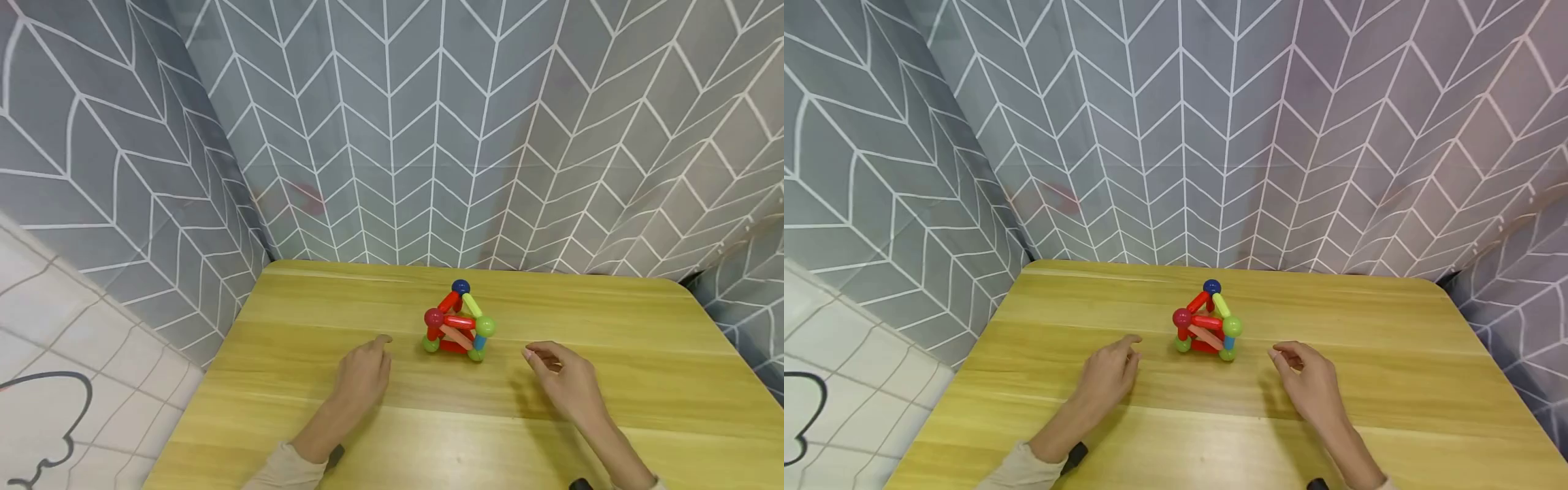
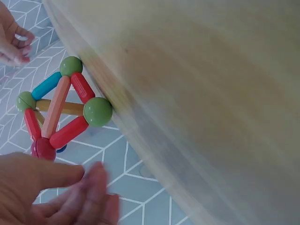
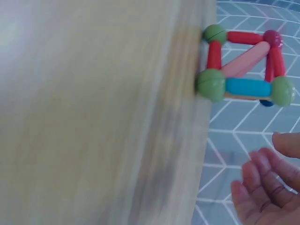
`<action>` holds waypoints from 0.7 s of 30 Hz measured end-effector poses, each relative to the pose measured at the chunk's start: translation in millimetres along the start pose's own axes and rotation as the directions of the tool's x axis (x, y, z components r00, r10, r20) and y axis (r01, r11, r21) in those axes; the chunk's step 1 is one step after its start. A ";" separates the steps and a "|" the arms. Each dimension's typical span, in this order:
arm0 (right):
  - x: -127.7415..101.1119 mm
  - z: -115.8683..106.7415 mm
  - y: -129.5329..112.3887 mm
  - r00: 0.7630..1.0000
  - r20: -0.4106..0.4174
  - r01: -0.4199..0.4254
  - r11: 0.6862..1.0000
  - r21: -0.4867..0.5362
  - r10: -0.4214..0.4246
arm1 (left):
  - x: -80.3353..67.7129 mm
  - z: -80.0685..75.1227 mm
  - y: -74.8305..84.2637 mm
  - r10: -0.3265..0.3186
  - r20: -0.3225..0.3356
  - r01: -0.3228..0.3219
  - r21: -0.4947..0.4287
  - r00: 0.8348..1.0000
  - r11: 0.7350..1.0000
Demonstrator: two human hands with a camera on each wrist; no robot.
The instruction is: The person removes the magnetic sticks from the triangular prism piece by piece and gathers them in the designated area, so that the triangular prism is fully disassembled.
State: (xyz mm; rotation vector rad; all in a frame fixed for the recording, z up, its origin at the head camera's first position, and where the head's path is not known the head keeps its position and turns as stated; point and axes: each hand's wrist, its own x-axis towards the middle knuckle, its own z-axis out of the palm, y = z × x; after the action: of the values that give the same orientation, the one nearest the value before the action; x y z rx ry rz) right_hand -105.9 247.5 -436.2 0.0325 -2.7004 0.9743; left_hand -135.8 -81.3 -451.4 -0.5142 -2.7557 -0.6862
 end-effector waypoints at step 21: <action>33.5 24.8 -49.1 0.987 0.087 -0.161 0.912 0.378 0.138 | 45.9 14.5 15.6 -0.156 0.026 0.137 -0.637 0.987 0.759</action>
State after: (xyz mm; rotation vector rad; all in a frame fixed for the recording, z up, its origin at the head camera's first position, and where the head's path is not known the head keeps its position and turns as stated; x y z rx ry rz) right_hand -138.8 196.2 -415.2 -0.0719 -2.5465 1.5612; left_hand -173.5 -48.6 -442.7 -0.3991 -2.4905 -1.6820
